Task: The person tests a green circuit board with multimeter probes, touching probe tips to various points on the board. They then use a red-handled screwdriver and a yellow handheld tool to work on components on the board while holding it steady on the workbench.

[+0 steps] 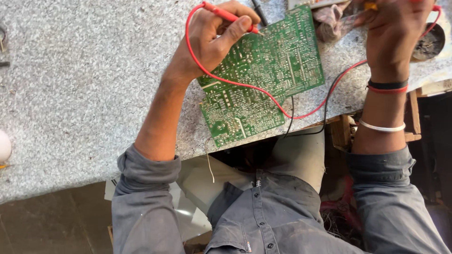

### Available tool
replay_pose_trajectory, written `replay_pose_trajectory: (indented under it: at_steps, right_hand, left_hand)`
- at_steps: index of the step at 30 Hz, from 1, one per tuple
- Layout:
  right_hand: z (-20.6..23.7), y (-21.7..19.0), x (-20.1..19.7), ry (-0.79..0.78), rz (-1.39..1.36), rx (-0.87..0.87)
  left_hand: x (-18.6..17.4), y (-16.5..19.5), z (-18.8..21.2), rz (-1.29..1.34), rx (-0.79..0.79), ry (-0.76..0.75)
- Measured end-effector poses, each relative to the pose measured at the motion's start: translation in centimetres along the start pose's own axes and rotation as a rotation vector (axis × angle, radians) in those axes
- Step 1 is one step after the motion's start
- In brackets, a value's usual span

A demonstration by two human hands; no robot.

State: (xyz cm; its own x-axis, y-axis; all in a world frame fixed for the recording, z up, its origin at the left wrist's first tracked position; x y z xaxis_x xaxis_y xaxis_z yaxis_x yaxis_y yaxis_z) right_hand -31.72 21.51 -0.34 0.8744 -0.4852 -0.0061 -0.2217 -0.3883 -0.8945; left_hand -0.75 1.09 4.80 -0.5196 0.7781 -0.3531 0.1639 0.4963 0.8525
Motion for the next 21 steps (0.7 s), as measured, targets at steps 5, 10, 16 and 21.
replay_pose_trajectory:
  at_steps: [5, 10, 16, 21]
  right_hand:
    - [-0.6, -4.3, 4.8, -0.29, 0.494, -0.135]
    - [-0.6, -4.4, 5.9, -0.421, 0.809, -0.343]
    - [-0.1, -2.3, 1.6, -0.179, 0.927, -0.268]
    - [0.8, -3.0, -1.4, -0.019, 1.102, -0.224]
  left_hand:
    - [-0.1, -0.4, 0.1, 0.021, 0.046, 0.029]
    - [-0.1, -0.7, 0.1, -0.012, 0.028, 0.05]
    - [0.4, -0.7, -0.3, 0.003, -0.104, 0.01]
    - [0.5, -0.2, -0.5, 0.037, -0.145, -0.002]
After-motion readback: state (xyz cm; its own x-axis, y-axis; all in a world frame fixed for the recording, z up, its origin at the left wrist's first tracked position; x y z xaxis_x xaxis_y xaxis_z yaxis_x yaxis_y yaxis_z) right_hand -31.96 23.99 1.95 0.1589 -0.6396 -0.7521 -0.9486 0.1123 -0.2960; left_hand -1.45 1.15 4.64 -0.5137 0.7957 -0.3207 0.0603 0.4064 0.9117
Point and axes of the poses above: each hand's wrist, its own z-axis away from the middle knuckle, its own x-axis out of the palm, y = z × x, the point moved 2 cm from there along -z, towards the middle knuckle, and after that the axes turned 1 degree about y, right-handed, at the moved point
